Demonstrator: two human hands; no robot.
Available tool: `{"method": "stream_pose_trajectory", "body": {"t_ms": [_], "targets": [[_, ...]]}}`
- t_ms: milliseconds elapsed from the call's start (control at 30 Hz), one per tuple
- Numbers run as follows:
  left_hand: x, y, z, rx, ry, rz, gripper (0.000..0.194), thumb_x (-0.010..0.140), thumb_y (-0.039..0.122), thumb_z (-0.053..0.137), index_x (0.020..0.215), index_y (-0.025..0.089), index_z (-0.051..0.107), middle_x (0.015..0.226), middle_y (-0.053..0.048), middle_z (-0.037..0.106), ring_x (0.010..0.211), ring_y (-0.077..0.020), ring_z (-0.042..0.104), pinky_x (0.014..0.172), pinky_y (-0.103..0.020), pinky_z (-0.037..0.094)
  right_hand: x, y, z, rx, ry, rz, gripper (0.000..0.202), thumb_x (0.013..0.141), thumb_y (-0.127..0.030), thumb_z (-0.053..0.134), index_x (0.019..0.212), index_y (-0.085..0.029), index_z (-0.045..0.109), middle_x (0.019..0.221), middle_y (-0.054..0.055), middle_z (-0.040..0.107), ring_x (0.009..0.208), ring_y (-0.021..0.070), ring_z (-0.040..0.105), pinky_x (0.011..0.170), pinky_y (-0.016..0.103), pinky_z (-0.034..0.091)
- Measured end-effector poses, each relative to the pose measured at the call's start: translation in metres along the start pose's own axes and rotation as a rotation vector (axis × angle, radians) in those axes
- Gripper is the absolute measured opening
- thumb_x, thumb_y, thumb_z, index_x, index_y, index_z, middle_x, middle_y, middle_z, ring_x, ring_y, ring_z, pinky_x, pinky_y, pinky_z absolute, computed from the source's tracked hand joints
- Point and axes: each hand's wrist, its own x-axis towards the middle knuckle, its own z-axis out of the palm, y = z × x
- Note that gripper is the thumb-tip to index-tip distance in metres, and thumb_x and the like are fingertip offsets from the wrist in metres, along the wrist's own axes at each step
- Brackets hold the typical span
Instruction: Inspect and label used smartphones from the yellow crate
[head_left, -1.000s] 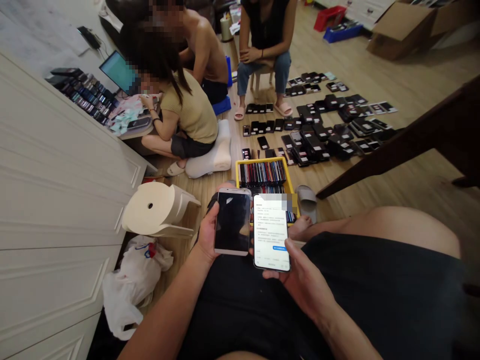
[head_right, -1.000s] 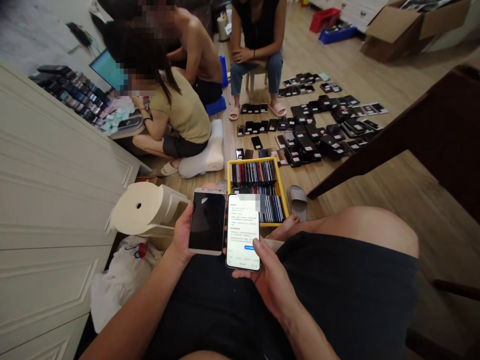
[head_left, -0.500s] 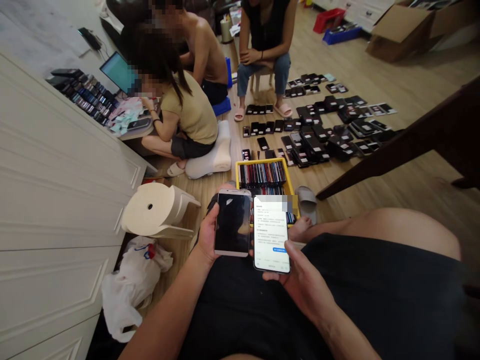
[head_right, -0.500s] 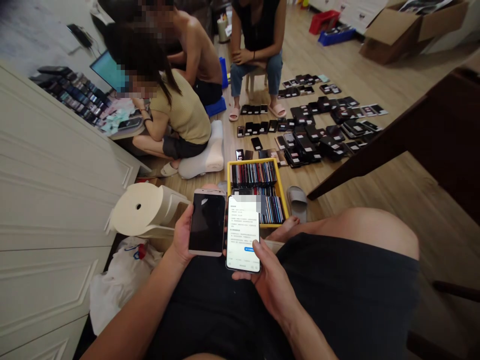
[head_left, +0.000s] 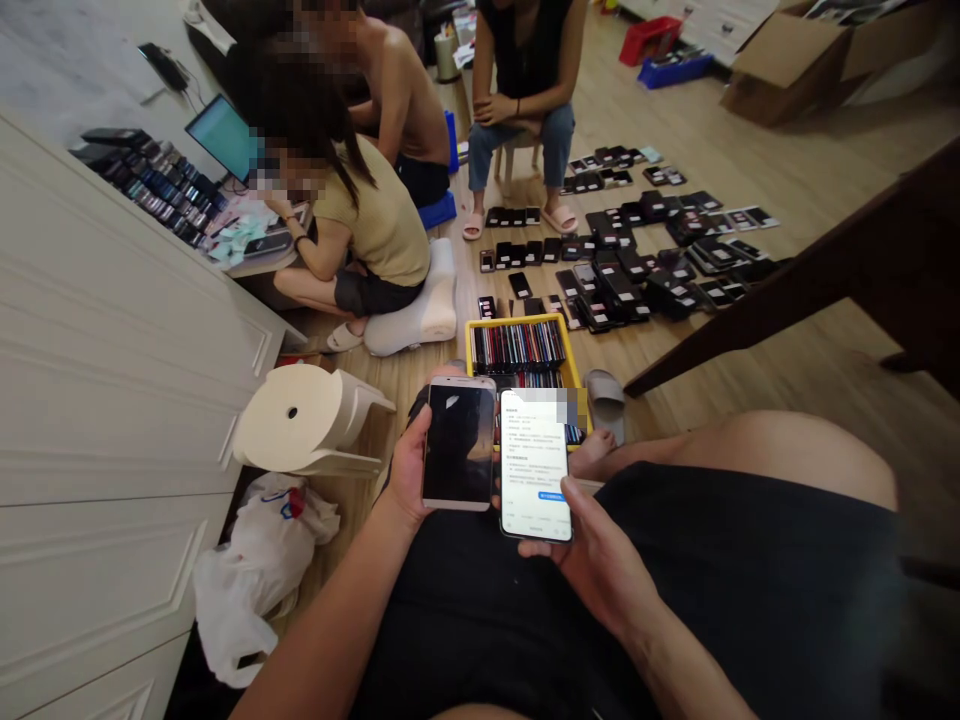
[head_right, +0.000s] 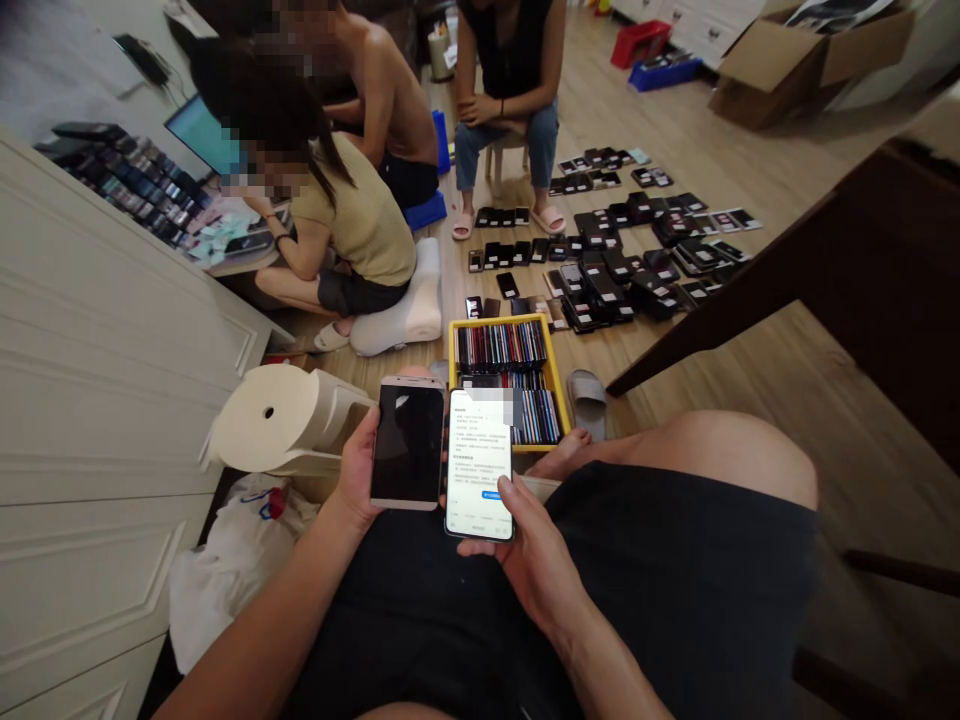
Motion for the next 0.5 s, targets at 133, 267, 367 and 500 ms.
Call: {"method": "stream_pose_trajectory", "body": {"t_ms": [133,267,367,500], "targets": [[0.0000,0.0000,0.0030,-0.018,-0.024,0.050,0.051,0.090,0.048,0.062,0.126,0.012,0.067,0.114,-0.016,0.075,0.112,-0.0375,0.068,0.102,-0.051,0.050,0.0006,0.0015,-0.0022,-0.017,-0.005,0.000,0.051,0.093,-0.050,0.063,0.131,-0.017,0.063,0.125,0.016,0.070,0.111,0.0333,0.069,0.061,0.030,0.063],[0.0009,0.0003,0.0040,-0.008,-0.039,0.087,0.048,0.090,0.045,0.062,0.126,0.013,0.067,0.114,-0.014,0.075,0.112,-0.0362,0.068,0.102,-0.050,0.050,0.0006,0.0033,-0.0048,-0.026,0.017,0.003,0.048,0.093,-0.049,0.063,0.128,-0.017,0.065,0.122,0.016,0.072,0.106,0.0318,0.071,0.060,0.030,0.062],[0.0014,0.0006,0.0027,0.002,-0.053,0.089,0.048,0.090,0.045,0.062,0.127,0.014,0.067,0.114,-0.014,0.075,0.113,-0.0363,0.068,0.103,-0.050,0.050,0.0007,0.0034,-0.0049,-0.028,0.022,0.007,0.045,0.093,-0.047,0.063,0.126,-0.017,0.066,0.119,0.015,0.073,0.104,0.0304,0.071,0.061,0.030,0.062],[0.0010,0.0007,0.0010,-0.003,-0.033,0.049,0.050,0.091,0.049,0.059,0.126,0.014,0.067,0.114,-0.014,0.075,0.114,-0.0367,0.067,0.103,-0.052,0.050,0.0008,0.0019,-0.0033,-0.041,0.026,0.015,0.044,0.092,-0.043,0.063,0.128,-0.017,0.064,0.116,0.015,0.074,0.101,0.0294,0.072,0.060,0.029,0.062]]}}
